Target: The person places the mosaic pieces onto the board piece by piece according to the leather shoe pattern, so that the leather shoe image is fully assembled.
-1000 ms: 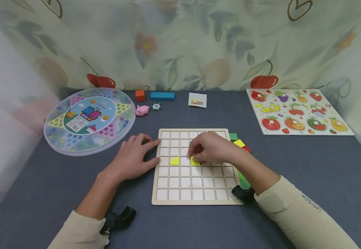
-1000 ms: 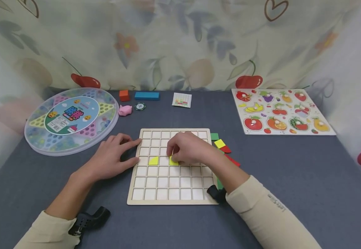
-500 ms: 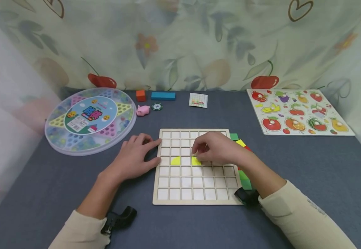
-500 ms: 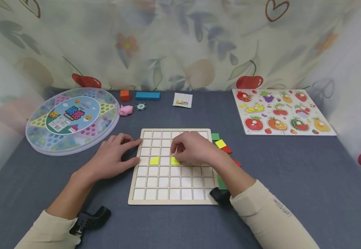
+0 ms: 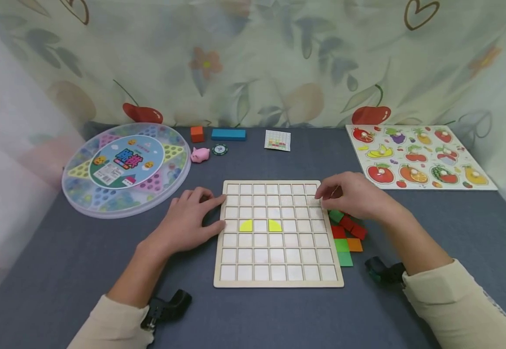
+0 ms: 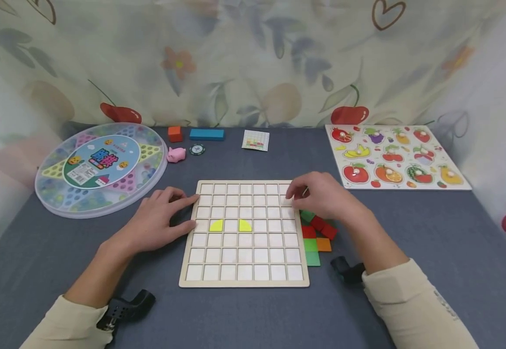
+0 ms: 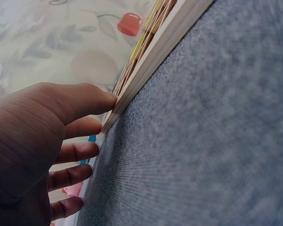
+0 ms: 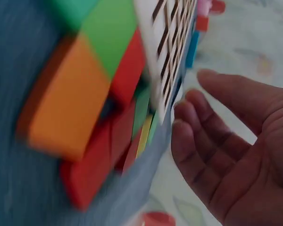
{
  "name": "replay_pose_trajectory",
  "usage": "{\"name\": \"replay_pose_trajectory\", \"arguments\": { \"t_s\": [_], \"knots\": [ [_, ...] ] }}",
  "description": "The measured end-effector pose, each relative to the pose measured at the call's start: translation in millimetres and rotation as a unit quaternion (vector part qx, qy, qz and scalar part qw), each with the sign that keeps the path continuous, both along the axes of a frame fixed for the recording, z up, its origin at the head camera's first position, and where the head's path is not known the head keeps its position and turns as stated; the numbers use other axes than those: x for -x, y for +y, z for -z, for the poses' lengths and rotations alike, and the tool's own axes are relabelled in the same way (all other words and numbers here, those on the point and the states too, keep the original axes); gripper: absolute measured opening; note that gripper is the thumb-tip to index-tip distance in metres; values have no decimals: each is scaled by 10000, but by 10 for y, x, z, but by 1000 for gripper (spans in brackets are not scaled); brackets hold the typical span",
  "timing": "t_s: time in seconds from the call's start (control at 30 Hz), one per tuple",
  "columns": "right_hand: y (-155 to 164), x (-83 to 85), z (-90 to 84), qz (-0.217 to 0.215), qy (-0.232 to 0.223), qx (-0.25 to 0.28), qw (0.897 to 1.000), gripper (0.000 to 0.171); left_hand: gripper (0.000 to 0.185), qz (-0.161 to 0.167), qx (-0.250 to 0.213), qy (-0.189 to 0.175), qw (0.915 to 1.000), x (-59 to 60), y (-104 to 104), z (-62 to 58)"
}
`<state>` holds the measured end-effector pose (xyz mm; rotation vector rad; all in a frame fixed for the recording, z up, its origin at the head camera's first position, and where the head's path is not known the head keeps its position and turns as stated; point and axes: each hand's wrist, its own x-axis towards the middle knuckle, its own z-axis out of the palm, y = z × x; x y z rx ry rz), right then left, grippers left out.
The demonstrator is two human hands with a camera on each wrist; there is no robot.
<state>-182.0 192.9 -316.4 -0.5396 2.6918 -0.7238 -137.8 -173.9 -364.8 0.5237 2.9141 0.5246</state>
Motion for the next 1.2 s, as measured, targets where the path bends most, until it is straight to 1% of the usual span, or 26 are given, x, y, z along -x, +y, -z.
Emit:
{"name": "replay_pose_trajectory", "arguments": {
  "t_s": [0.1, 0.27, 0.5, 0.73, 0.83, 1.0, 1.1, 1.2],
  "knots": [
    [121, 53, 10, 77, 151, -296, 9994, 16, 64, 22, -21, 57, 10000, -7, -19, 5],
    [234, 105, 77, -17, 242, -652, 9976, 22, 61, 44, 14, 119, 9999, -18, -34, 5],
    [272, 120, 147, -11, 332, -830, 9960, 24, 64, 20, 63, 132, 9999, -1, -10, 4],
    [242, 127, 154, 56, 231, -923, 9954, 25, 64, -2, 78, 122, 9999, -2, -10, -1],
    [222, 126, 159, 174, 249, -868, 9958, 22, 64, -14, 74, 117, 9999, -5, -11, -2],
    [229, 117, 158, 456, 205, -530, 9973, 20, 64, -23, 89, 75, 9999, -2, -12, 1],
    [216, 102, 129, 605, 217, -280, 9975, 19, 64, -12, 86, 60, 9999, 1, -7, 2],
    [128, 72, 70, 626, 291, -52, 9976, 16, 65, -15, 85, 54, 9999, 3, -6, 2]
  ]
}}
